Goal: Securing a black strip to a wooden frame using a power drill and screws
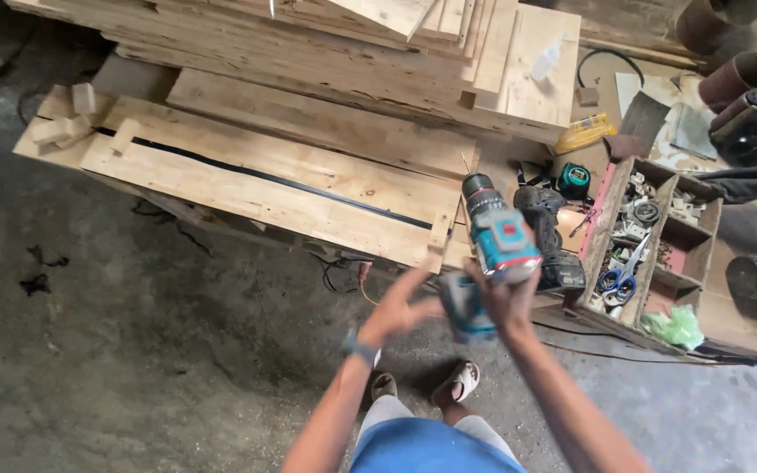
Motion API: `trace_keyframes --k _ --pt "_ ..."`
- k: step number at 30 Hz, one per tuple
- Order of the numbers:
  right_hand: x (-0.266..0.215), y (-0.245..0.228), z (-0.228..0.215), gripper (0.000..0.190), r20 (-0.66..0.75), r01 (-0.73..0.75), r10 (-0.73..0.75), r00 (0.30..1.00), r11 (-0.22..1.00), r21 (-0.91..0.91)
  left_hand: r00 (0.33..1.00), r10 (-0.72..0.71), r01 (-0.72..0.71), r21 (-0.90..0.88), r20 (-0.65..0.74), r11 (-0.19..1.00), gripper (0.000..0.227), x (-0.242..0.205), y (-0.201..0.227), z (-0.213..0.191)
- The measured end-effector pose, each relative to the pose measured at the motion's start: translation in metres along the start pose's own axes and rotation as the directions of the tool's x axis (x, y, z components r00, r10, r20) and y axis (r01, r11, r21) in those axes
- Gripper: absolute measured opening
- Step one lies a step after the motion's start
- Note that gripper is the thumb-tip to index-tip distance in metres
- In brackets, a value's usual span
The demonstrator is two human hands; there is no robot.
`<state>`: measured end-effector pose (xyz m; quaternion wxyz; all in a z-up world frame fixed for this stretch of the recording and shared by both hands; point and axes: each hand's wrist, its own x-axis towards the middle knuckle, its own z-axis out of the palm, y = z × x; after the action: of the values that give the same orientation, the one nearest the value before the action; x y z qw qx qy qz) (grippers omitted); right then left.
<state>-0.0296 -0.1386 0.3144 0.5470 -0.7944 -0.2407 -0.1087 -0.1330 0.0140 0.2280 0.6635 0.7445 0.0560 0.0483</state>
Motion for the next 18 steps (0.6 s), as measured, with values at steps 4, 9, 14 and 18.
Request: trace_keyframes --k 4,9,14,18 --pt "-0.048 0.077 0.058 0.051 -0.012 -0.152 0.164 0.986 0.939 0.308 0.989 0.143 -0.130 0.592 0.026 0.795 0.099 -0.025 0.041 0.009" --pt "0.007 -0.031 0.088 0.031 0.493 -0.755 0.724 0.481 0.056 0.654 0.964 0.096 0.144 0.790 -0.248 0.596 0.040 -0.011 -0.022 -0.015" --pt "-0.035 0.088 0.079 0.115 0.655 -0.823 0.573 0.493 0.552 0.136 0.923 0.001 0.336 0.804 -0.385 0.490 0.021 0.019 -0.019 -0.070" --pt "-0.088 0.229 0.001 0.100 0.308 -0.692 0.621 0.721 0.674 0.261 0.842 -0.130 0.538 0.792 -0.524 0.288 0.032 0.086 -0.123 -0.146"
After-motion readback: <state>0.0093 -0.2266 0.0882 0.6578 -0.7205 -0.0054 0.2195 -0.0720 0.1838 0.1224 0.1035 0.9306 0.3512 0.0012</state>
